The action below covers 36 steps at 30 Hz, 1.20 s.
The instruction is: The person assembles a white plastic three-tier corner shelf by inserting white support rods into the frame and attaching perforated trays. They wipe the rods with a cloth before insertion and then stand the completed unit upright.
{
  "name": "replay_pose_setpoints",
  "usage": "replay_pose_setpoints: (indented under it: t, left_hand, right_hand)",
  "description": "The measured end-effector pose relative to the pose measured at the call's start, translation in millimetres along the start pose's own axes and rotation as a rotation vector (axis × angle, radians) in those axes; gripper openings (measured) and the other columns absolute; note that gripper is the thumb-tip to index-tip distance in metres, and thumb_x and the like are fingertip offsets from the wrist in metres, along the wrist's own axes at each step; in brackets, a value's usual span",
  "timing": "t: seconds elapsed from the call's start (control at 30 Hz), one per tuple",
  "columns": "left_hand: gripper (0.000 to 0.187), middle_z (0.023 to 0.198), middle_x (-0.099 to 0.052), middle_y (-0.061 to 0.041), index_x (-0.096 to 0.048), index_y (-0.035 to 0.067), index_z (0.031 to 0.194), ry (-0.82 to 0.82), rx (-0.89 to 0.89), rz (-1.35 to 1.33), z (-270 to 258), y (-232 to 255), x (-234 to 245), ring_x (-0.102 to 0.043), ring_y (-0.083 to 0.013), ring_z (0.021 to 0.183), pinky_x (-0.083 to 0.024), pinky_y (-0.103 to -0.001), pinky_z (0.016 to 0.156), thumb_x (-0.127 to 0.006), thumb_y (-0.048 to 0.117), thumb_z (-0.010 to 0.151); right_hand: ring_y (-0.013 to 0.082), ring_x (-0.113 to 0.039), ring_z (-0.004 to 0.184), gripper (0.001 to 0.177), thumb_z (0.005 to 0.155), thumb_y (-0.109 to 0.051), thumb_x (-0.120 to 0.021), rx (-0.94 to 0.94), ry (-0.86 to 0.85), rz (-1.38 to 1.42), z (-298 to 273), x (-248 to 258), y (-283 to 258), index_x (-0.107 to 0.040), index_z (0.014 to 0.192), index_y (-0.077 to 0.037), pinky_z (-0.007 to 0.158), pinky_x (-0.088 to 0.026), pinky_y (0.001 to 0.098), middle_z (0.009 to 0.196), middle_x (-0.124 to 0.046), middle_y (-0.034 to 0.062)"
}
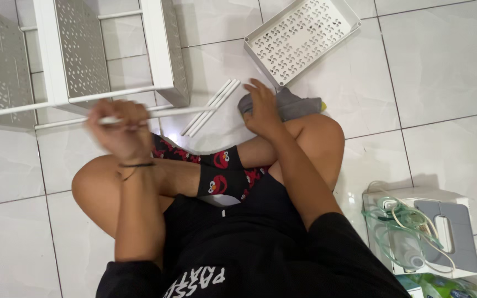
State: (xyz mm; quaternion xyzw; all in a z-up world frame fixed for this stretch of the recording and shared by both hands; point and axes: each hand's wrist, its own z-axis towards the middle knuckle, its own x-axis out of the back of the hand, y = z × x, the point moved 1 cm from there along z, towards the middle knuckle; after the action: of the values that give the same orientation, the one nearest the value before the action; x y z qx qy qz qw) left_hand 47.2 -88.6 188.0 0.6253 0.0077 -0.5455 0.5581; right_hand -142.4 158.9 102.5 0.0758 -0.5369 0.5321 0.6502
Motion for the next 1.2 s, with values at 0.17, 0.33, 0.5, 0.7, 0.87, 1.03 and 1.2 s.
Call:
replay_pose_setpoints:
  t: [0.17,0.33,0.5,0.7,0.87,1.03,1.2]
  left_hand:
    - [0.029,0.058,-0.027,0.003,-0.045,0.012,0.086,-0.038,0.278,-0.075,-5,-68,-8,-0.027,-0.0123,0.051,-0.03,-0.033,0.052,-0.032,0.03,0.105]
    - [0.023,0.091,-0.056,-0.004,-0.057,0.004,0.112,-0.031,0.189,0.424,9,-76,0,-0.05,-0.0161,0.084,-0.045,-0.032,0.081,-0.043,0.019,0.103]
    - [0.067,0.142,-0.056,-0.023,-0.046,-0.001,0.148,-0.312,-0.314,1.407,37,-44,20,-0.052,-0.0347,0.134,-0.04,-0.043,0.116,-0.082,0.019,0.096]
    - [0.096,0.122,-0.063,-0.02,-0.042,0.001,0.152,-0.363,-0.064,1.766,45,-63,38,-0.052,-0.0348,0.117,-0.028,-0.049,0.111,-0.095,0.036,0.08]
    - [0.086,0.109,-0.065,-0.012,-0.048,0.01,0.152,-0.268,-0.135,1.818,40,-75,41,-0.043,-0.0326,0.105,-0.03,-0.046,0.103,-0.096,0.034,0.084]
    - [0.085,0.092,-0.061,-0.01,-0.048,0.01,0.15,-0.263,-0.063,1.874,42,-71,29,-0.044,-0.0299,0.099,-0.032,-0.044,0.099,-0.094,0.035,0.083]
    - [0.079,0.087,-0.064,-0.011,-0.047,0.004,0.144,-0.297,0.002,1.885,43,-66,19,-0.059,-0.0286,0.09,-0.033,-0.043,0.101,-0.087,0.037,0.084]
  right_hand:
    - [0.0323,-0.06,0.12,0.041,0.094,-0.014,-0.07,0.314,-0.046,0.361,-1,5,-47,-0.058,0.133,-0.007,0.105,-0.045,0.0463,0.131,-0.064,0.0141]
    - [0.0213,-0.06,0.07,0.028,0.098,-0.019,-0.07,-0.119,-0.241,0.53,4,-11,-53,-0.071,0.126,-0.016,0.064,-0.051,0.0362,0.088,-0.065,0.0055]
    - [0.025,-0.058,0.078,0.021,0.101,-0.017,-0.071,-0.03,0.019,0.27,16,-4,-8,-0.075,0.121,-0.015,0.069,-0.048,0.0391,0.085,-0.06,0.0063]
    - [0.0219,-0.058,0.085,0.019,0.097,-0.019,-0.075,0.051,0.103,0.165,25,-9,4,-0.076,0.116,-0.017,0.072,-0.043,0.038,0.09,-0.061,0.0009]
    - [0.02,-0.056,0.085,0.02,0.096,-0.018,-0.076,0.085,0.091,0.199,24,-6,5,-0.077,0.115,-0.017,0.072,-0.041,0.0365,0.089,-0.061,-0.0009]
    - [0.0184,-0.056,0.087,0.023,0.094,-0.018,-0.077,0.132,0.134,0.16,27,-1,2,-0.077,0.117,-0.019,0.075,-0.041,0.0352,0.092,-0.062,-0.002]
    - [0.0171,-0.055,0.087,0.028,0.093,-0.012,-0.073,0.244,0.192,0.031,32,9,-2,-0.077,0.119,-0.021,0.077,-0.039,0.0347,0.095,-0.063,-0.0035]
